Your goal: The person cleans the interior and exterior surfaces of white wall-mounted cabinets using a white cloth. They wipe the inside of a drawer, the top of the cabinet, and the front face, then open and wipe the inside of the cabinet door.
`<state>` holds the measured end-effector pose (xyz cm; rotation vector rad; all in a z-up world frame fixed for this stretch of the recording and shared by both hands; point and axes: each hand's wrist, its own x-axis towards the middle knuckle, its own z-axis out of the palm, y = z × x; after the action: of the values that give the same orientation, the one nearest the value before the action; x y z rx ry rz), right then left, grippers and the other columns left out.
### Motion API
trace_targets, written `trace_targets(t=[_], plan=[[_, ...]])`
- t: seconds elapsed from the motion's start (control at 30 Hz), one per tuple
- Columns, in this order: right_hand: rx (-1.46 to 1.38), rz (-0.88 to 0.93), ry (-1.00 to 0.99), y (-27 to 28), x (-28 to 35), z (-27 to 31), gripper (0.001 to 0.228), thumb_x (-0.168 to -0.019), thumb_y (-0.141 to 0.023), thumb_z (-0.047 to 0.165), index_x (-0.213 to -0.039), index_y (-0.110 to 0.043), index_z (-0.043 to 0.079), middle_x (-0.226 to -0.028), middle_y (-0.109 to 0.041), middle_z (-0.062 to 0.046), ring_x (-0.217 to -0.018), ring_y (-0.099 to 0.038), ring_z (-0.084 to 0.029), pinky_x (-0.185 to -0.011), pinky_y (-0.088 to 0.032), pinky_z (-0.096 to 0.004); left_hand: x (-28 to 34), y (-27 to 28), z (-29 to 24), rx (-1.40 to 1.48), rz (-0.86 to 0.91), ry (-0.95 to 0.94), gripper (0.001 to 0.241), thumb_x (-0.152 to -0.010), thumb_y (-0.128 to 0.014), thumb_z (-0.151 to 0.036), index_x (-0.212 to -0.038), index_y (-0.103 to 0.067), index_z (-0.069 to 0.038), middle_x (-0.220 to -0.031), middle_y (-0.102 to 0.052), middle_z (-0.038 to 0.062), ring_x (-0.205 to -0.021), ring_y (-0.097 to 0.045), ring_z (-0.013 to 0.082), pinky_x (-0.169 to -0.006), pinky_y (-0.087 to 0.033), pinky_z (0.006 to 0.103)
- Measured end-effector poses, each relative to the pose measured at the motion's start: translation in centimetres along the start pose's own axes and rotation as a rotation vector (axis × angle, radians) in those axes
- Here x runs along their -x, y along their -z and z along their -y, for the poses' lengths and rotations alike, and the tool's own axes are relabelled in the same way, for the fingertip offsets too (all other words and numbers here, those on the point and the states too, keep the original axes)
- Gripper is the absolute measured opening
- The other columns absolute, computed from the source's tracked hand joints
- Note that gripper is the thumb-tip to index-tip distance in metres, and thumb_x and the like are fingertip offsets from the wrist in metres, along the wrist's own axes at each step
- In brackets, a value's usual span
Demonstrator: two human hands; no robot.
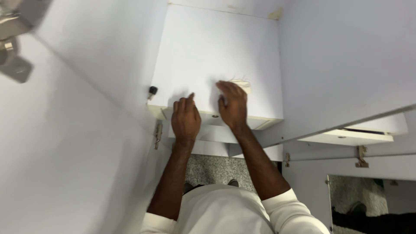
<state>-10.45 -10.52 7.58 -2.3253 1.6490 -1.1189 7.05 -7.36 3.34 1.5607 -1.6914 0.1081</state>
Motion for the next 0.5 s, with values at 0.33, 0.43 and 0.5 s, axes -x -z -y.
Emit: trace_targets(t=[0.33, 0.43, 0.5], plan=[[0.024, 0.321, -0.052, 6.2, 3.6, -2.4, 0.064, -0.086, -0.079, 0.021, -0.145, -0.056, 0.009, -0.153, -0.051, -0.015, -0.146, -0.041, -0.032, -0.125, -0.023, -0.05, 0.7, -3.3, -7.7, 0.039, 0.183, -0.262, 0.039, -0.089, -0.065, -0.005, -0.128, -0.067, 0.0, -0.137, -0.066, 0.012, -0.135, -0.054, 0.0328, -0.113, -0.038, 0.0511], [0.092, 0.291, -0.004, 5.9, 5.4, -3.7, 0.056, -0.085, -0.076, 0.018, -0.139, -0.063, 0.012, -0.148, -0.059, -0.007, -0.139, -0.051, -0.027, -0.121, -0.03, -0.051, 1.4, -2.8, -8.4, 0.074, 0.202, -0.279, 0.043, -0.089, -0.067, -0.01, -0.131, -0.065, 0.001, -0.142, -0.062, 0.014, -0.137, -0.049, 0.0351, -0.114, -0.034, 0.0551], [0.209, 0.178, 0.111, 4.5, 7.1, -5.7, 0.034, -0.096, -0.07, 0.01, -0.129, -0.071, 0.015, -0.142, -0.067, -0.003, -0.13, -0.063, -0.02, -0.119, -0.046, -0.044, 1.6, -1.6, -9.2, 0.074, 0.204, -0.279, 0.044, -0.083, -0.067, -0.008, -0.126, -0.068, 0.002, -0.136, -0.066, 0.014, -0.132, -0.053, 0.0357, -0.11, -0.038, 0.0544]])
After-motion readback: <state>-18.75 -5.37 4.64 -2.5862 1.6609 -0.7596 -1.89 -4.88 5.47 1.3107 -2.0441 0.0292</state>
